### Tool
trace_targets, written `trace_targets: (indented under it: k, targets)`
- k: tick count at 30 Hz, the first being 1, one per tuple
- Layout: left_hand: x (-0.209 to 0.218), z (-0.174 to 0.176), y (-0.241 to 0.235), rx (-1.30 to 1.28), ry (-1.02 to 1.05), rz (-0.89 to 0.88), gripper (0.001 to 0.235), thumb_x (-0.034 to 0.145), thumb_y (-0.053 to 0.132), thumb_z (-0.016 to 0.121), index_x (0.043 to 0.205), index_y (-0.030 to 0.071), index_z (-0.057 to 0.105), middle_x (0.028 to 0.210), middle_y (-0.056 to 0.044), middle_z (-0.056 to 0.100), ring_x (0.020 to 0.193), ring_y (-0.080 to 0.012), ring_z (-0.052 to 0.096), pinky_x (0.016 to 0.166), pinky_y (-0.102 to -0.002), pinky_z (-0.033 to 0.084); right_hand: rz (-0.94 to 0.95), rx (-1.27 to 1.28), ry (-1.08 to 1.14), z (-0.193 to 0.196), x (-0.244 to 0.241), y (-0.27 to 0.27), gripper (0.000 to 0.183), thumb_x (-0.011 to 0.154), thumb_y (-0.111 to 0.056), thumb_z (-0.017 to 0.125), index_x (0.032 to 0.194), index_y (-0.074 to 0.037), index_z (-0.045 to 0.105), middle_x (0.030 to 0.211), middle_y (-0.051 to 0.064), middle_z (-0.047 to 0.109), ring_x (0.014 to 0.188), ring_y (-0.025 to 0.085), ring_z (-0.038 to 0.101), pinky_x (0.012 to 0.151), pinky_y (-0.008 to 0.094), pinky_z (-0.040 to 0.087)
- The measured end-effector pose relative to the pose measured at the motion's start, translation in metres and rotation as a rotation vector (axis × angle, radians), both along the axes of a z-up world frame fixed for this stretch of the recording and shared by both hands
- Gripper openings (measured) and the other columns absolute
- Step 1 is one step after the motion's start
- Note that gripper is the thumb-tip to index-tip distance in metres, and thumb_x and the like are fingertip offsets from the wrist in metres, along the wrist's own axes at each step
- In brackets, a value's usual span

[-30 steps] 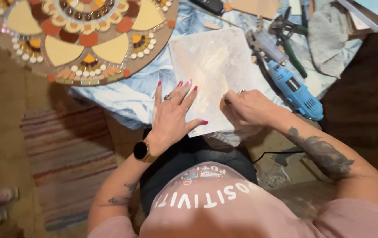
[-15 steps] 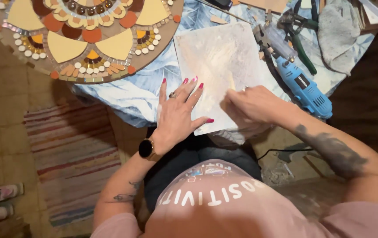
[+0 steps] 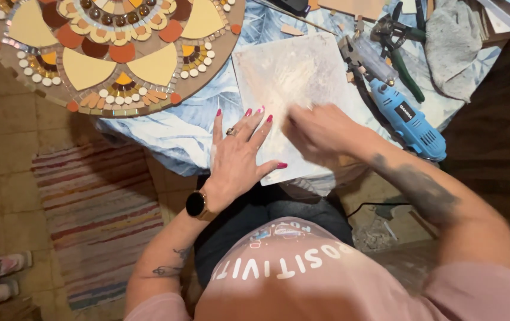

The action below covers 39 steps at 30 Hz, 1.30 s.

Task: Cleaning or sanding the edges of a crescent-shaped mosaic tile manually.

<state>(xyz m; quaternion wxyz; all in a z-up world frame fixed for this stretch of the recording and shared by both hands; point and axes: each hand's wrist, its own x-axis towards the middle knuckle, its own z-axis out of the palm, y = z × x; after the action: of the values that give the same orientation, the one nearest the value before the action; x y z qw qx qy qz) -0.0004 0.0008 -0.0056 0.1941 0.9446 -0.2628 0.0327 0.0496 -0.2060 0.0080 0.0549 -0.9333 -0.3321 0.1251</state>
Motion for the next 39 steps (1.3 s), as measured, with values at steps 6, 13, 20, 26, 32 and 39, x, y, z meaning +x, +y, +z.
trace_targets:
  k: [6, 13, 20, 26, 32, 39]
  targets:
    - [0.0, 0.006, 0.0, -0.005, 0.004, -0.02, 0.074, 0.069, 0.06, 0.052, 0.127, 0.015, 0.039, 0.128, -0.008, 0.041, 0.121, -0.0214, 0.035, 0.101, -0.056, -0.004, -0.03, -0.031, 0.037, 0.021, -0.038, -0.016, 0.023, 0.072, -0.022, 0.042, 0.091, -0.01, 0.038, 0.06, 0.018, 0.056, 0.059, 0.04, 0.058, 0.058, 0.051, 0.046]
    - [0.001, 0.003, -0.001, -0.001, 0.015, 0.004, 0.074, 0.068, 0.059, 0.055, 0.126, 0.017, 0.039, 0.129, -0.006, 0.039, 0.122, -0.0201, 0.034, 0.101, -0.055, -0.005, -0.076, 0.171, -0.087, -0.005, 0.03, 0.035, 0.02, 0.078, -0.029, 0.04, 0.088, -0.012, 0.035, 0.054, 0.014, 0.051, 0.057, 0.04, 0.056, 0.055, 0.05, 0.044]
    - [0.0, 0.007, 0.0, -0.013, 0.01, -0.008, 0.075, 0.068, 0.059, 0.055, 0.126, 0.016, 0.039, 0.13, -0.007, 0.039, 0.123, -0.0209, 0.034, 0.101, -0.055, -0.006, 0.174, -0.089, 0.008, 0.008, -0.022, -0.034, 0.015, 0.077, -0.019, 0.036, 0.089, -0.009, 0.039, 0.063, 0.016, 0.057, 0.058, 0.037, 0.059, 0.059, 0.048, 0.046]
    - [-0.003, 0.005, 0.0, -0.022, -0.033, -0.015, 0.074, 0.068, 0.062, 0.052, 0.124, 0.015, 0.042, 0.127, -0.008, 0.043, 0.12, -0.0218, 0.038, 0.1, -0.056, -0.001, -0.1, 0.19, 0.258, 0.043, -0.043, -0.051, 0.027, 0.073, -0.019, 0.048, 0.095, -0.009, 0.037, 0.056, 0.016, 0.055, 0.058, 0.038, 0.057, 0.055, 0.046, 0.045]
    - [-0.004, 0.01, -0.002, 0.012, -0.019, -0.014, 0.073, 0.069, 0.064, 0.049, 0.124, 0.015, 0.043, 0.128, -0.009, 0.043, 0.12, -0.022, 0.038, 0.1, -0.055, 0.001, -0.224, 0.967, 0.611, 0.05, -0.055, -0.044, 0.025, 0.086, -0.019, 0.044, 0.104, -0.003, 0.036, 0.054, 0.002, 0.05, 0.048, 0.01, 0.044, 0.05, 0.021, 0.039]
    - [-0.002, 0.007, -0.002, 0.009, -0.002, -0.013, 0.075, 0.07, 0.064, 0.049, 0.127, 0.016, 0.039, 0.13, -0.008, 0.04, 0.122, -0.0215, 0.035, 0.101, -0.055, -0.002, -0.241, 0.988, 0.607, 0.051, -0.049, -0.04, 0.031, 0.086, -0.021, 0.044, 0.109, -0.001, 0.035, 0.054, 0.004, 0.049, 0.045, 0.008, 0.04, 0.045, 0.019, 0.036]
